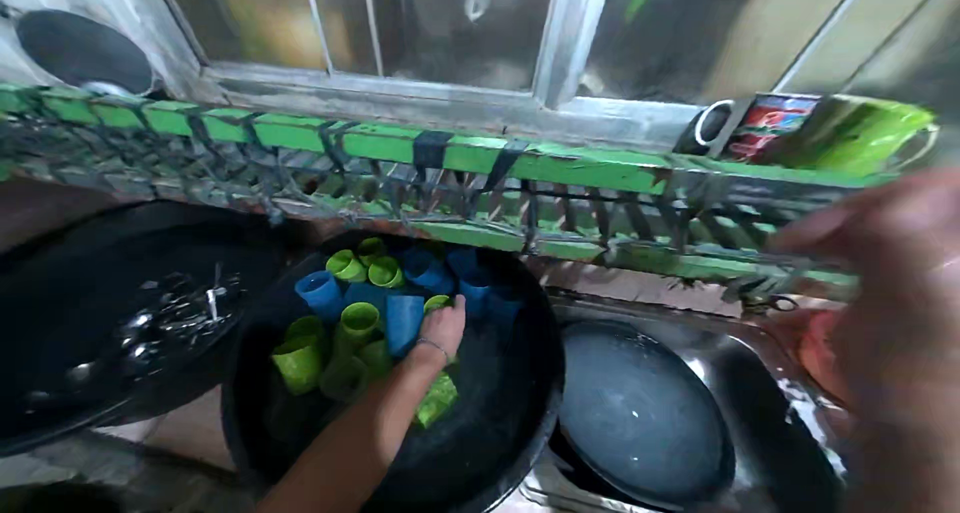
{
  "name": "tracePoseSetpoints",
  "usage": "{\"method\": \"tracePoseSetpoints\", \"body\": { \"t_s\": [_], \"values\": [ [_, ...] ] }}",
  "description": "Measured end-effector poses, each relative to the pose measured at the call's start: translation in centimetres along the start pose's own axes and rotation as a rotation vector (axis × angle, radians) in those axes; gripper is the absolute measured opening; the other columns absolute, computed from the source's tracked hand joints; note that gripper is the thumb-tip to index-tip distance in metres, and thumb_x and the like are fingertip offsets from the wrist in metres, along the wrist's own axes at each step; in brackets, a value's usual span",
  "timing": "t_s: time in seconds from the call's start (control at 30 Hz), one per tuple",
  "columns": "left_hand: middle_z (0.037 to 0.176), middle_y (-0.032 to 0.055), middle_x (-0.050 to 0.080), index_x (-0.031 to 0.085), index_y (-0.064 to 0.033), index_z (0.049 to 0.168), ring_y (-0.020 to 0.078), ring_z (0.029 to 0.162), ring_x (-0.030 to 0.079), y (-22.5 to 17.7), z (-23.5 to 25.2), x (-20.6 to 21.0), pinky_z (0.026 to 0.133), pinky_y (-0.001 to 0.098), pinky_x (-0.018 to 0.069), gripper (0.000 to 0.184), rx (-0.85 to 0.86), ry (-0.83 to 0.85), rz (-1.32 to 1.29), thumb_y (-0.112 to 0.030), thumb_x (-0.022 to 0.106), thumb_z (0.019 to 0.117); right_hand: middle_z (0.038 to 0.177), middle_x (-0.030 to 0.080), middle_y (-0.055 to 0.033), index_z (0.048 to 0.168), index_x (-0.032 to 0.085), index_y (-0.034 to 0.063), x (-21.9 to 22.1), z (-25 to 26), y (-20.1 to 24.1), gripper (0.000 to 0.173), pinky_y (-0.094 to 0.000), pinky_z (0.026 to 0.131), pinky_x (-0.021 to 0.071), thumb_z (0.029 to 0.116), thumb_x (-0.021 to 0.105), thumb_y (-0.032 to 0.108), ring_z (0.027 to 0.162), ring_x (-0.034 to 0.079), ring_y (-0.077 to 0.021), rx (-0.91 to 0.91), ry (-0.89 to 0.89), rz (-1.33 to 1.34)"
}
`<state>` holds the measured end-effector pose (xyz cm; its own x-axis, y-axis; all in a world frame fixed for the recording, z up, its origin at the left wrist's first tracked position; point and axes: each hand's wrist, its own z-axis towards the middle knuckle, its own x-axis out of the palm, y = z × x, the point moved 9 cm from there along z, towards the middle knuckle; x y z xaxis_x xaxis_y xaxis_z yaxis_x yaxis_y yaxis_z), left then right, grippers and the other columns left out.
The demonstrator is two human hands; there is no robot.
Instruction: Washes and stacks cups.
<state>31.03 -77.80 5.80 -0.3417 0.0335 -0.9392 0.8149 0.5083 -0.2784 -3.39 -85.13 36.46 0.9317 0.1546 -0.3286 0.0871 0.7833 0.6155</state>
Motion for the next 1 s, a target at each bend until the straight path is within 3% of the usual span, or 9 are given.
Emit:
{"method": "tracePoseSetpoints", "body": {
  "t_s": [0.07,0.17,0.27,0.43,0.53,0.67,0.77,0.9,1.0],
  "values": [
    [0.116,0.0267,0.069,0.041,-0.0077,0.151,0.0440,0.107,0.069,2.5,-0.2,-0.9,0.093,0.0612,0.0557,0.058,-0.126,-0.059,-0.386,-0.025,0.065,0.1014,0.098,0.073,-0.0020,0.110,0.069,0.0090,12.0,-7.1,-0.2,0.018,-0.0390,0.075,0.0660,0.1035,0.056,0.021,0.084,0.073,-0.0157,0.229,0.192,0.026],
    [0.129,0.0292,0.062,0.046,0.0008,0.143,0.0437,0.117,0.064,4.6,-1.3,-0.2,0.099,0.0607,0.0517,0.059,-0.237,-0.071,-0.820,-0.027,0.072,0.0981,0.134,0.062,-0.0207,0.144,0.055,0.0107,28.2,-14.7,-8.9,0.045,-0.0586,0.099,0.0524,0.1082,0.051,0.038,0.119,0.063,-0.0359,0.767,0.568,0.025],
    [0.134,0.0284,0.058,0.049,0.0051,0.140,0.0406,0.124,0.056,5.4,-2.4,0.9,0.104,0.0599,0.0462,0.056,-0.310,-0.081,-1.142,-0.030,0.067,0.1007,0.131,0.063,-0.0196,0.142,0.054,0.0099,36.1,-17.9,-15.1,0.053,-0.0564,0.095,0.0529,0.1061,0.051,0.049,0.116,0.063,-0.0330,1.103,0.417,0.264],
    [0.110,0.0241,0.069,0.054,-0.0012,0.132,0.0386,0.101,0.070,4.0,-6.1,-1.0,0.087,0.0576,0.0571,0.045,-0.138,-0.074,-0.783,-0.037,0.057,0.1048,0.109,0.067,-0.0162,0.124,0.063,0.0007,38.5,-20.0,-17.0,0.042,-0.0477,0.082,0.0545,0.1067,0.051,0.037,0.094,0.065,-0.0260,1.386,0.038,0.502],
    [0.114,0.0220,0.070,0.053,-0.0044,0.139,0.0376,0.109,0.070,3.6,-6.2,0.6,0.094,0.0577,0.0553,0.056,0.029,0.125,-0.439,-0.051,0.043,0.1085,0.110,0.067,-0.0161,0.124,0.064,0.0027,38.9,-21.7,-17.5,0.040,-0.0474,0.082,0.0532,0.1095,0.042,0.033,0.095,0.064,-0.0259,1.402,0.222,0.358],
    [0.145,0.0263,0.054,0.053,0.0026,0.143,0.0384,0.137,0.050,5.5,-3.4,2.3,0.113,0.0594,0.0401,0.061,-0.119,0.340,-1.051,-0.047,0.042,0.1100,0.115,0.068,-0.0209,0.119,0.069,0.0021,37.4,-20.8,-15.8,0.045,-0.0582,0.089,0.0539,0.1060,0.050,0.041,0.104,0.066,-0.0342,1.297,0.226,0.073],
    [0.132,0.0159,0.062,0.053,-0.0092,0.140,0.0291,0.118,0.060,6.4,-1.8,3.8,0.096,0.0528,0.0505,0.059,-0.295,0.440,-1.490,-0.055,0.043,0.1045,0.103,0.070,-0.0183,0.104,0.071,0.0046,36.9,-18.3,-14.3,0.036,-0.0596,0.088,0.0518,0.1042,0.055,0.036,0.100,0.066,-0.0334,0.960,0.139,0.008],
    [0.125,0.0285,0.065,0.062,0.0086,0.126,0.0397,0.122,0.063,3.1,-4.8,0.3,0.106,0.0583,0.0483,0.057,0.239,0.349,-0.630,-0.044,0.046,0.1095,0.120,0.068,-0.0217,0.128,0.066,0.0007,37.6,-20.4,-15.7,0.042,-0.0554,0.096,0.0518,0.1113,0.040,0.029,0.110,0.066,-0.0321,1.173,0.451,0.066],
    [0.099,0.0208,0.071,0.070,0.0005,0.102,0.0364,0.100,0.070,2.5,-5.9,0.5,0.092,0.0597,0.0533,0.061,0.508,0.298,-0.163,-0.049,0.036,0.1100,0.078,0.059,-0.0072,0.105,0.061,0.0080,38.7,-23.4,-15.4,0.046,-0.0352,0.050,0.0461,0.1093,0.026,0.037,0.059,0.055,-0.0167,1.442,0.392,0.264]
  ]
}}
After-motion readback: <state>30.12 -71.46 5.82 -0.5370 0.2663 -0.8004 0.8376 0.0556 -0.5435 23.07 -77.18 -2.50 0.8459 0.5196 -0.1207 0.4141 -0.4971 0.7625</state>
